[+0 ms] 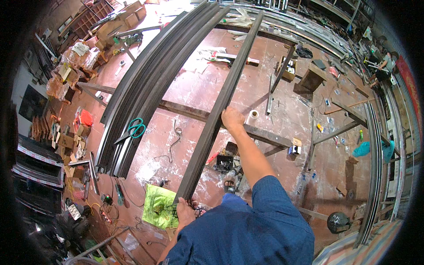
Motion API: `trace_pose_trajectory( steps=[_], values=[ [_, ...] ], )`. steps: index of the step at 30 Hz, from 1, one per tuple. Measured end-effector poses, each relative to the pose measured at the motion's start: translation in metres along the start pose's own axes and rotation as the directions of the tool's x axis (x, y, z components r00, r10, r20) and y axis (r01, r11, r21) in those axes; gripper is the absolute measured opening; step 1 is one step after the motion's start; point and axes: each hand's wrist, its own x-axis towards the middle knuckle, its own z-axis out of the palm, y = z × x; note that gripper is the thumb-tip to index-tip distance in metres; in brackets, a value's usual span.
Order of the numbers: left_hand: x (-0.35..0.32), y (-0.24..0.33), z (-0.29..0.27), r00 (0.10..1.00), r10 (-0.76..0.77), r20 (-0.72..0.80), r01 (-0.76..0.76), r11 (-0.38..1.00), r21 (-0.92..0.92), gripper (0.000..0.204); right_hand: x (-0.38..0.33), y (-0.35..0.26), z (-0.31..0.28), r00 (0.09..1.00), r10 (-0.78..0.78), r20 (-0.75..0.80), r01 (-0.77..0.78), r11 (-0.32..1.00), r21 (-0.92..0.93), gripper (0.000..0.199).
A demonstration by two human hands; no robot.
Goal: The person uses green-handled shears to cut long dark metal profiles on a workbench. They repeatedly pick up a profile, position it, cut a section, and place the cut piece aside. The process is repeated multiple times throughout the clip.
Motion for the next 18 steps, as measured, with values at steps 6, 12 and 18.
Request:
trace_pose_trajectory(
  steps=[6, 12, 18],
  values=[
    [0.015, -0.013, -0.006, 0.999, -0.038, -0.038, 0.041, 0.997, 0.067, 0.086, 0.066, 0.015, -0.005, 0.998, 0.044, -0.047, -0.042, 0.998, 0.047, 0.042],
    [0.018, -0.011, -0.002, 0.991, -0.130, -0.021, 0.119, 0.953, -0.279, 0.091, 0.101, 0.022, -0.021, 0.995, -0.056, 0.079, 0.055, 0.998, 0.013, 0.045],
    [0.031, -0.026, -0.014, 0.991, -0.135, 0.010, 0.127, 0.900, -0.417, 0.080, 0.123, 0.048, -0.017, 0.982, -0.144, 0.122, 0.142, 0.989, 0.029, 0.042]
  ],
)
